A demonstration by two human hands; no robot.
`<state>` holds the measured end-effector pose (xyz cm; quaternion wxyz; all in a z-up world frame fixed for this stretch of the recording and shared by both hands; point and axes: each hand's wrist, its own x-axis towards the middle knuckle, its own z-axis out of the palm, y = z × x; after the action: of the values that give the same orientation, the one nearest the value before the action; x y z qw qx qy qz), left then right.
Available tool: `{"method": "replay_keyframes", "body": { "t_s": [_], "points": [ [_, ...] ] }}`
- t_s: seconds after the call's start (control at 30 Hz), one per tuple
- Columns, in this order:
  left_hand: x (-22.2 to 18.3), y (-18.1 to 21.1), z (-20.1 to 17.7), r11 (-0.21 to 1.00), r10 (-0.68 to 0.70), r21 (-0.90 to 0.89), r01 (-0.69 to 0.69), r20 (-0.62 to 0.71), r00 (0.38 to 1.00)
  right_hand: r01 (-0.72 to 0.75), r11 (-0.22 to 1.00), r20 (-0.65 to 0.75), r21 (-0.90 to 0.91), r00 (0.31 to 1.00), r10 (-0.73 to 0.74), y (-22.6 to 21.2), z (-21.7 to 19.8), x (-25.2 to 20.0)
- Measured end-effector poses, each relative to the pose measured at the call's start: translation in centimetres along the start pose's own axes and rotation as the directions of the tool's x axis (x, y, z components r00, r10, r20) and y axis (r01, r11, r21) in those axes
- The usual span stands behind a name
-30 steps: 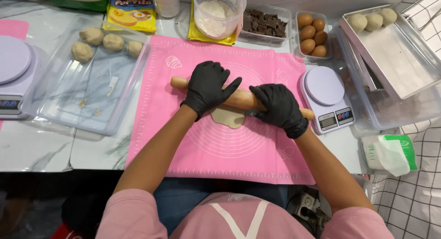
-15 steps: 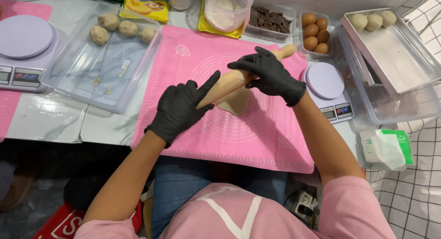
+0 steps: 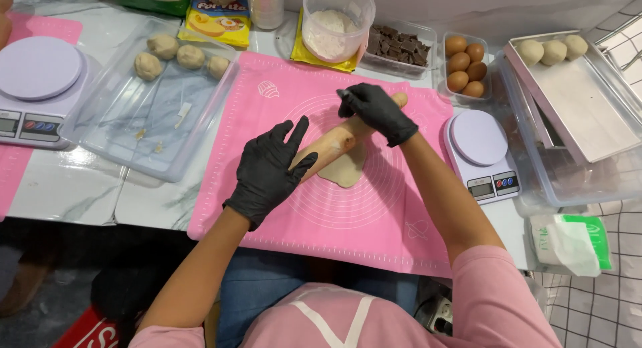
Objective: Rolling out small dough balls with a rolling pin and filling them with chocolate before sealing them.
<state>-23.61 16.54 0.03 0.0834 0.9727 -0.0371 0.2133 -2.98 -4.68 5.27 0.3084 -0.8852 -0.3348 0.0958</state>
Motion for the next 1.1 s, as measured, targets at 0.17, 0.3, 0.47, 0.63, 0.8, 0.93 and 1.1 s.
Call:
{"method": "replay_keyframes", "body": {
  "t_s": [0.17, 0.3, 0.47, 0.63, 0.8, 0.93, 1.1],
  "points": [
    [3.0, -2.5, 2.1, 0.997, -0.007, -0.073, -0.001, -0.115, 0.993, -0.107, 0.938, 0.061, -0.329, 0.989, 0.134, -0.7, 2.2, 3.7],
    [3.2, -4.8, 2.4, 0.980, -0.155, -0.137, 0.147, -0.052, 0.987, -0.110, 0.926, 0.142, -0.362, 0.975, 0.171, -0.1, 3.0, 6.8],
    [3.0, -2.1, -0.9, 0.979, -0.183, -0.083, 0.187, 0.048, 0.982, -0.005, 0.885, 0.051, -0.465, 0.998, 0.033, -0.8, 2.5, 5.6],
    [1.2, 1.4, -0.7, 0.970, -0.157, -0.170, 0.173, 0.104, 0.982, 0.125, 0.887, 0.035, -0.445, 0.992, -0.122, 0.4, 2.1, 1.0],
    [0.3, 4.1, -1.6, 0.937, -0.126, -0.301, 0.177, 0.180, 0.976, 0.239, 0.776, -0.048, -0.584, 0.944, -0.327, 0.4, 1.5, -2.4],
    [-0.4, 6.0, -1.9, 0.945, -0.140, -0.261, 0.199, 0.227, 0.964, 0.265, 0.777, -0.096, -0.571, 0.919, -0.383, 0.7, 1.4, -4.1],
    [-2.1, 8.8, -2.7, 0.945, -0.134, -0.276, 0.175, 0.162, 0.978, 0.274, 0.764, -0.091, -0.584, 0.913, -0.397, 1.2, 1.1, -6.8]
  ]
}}
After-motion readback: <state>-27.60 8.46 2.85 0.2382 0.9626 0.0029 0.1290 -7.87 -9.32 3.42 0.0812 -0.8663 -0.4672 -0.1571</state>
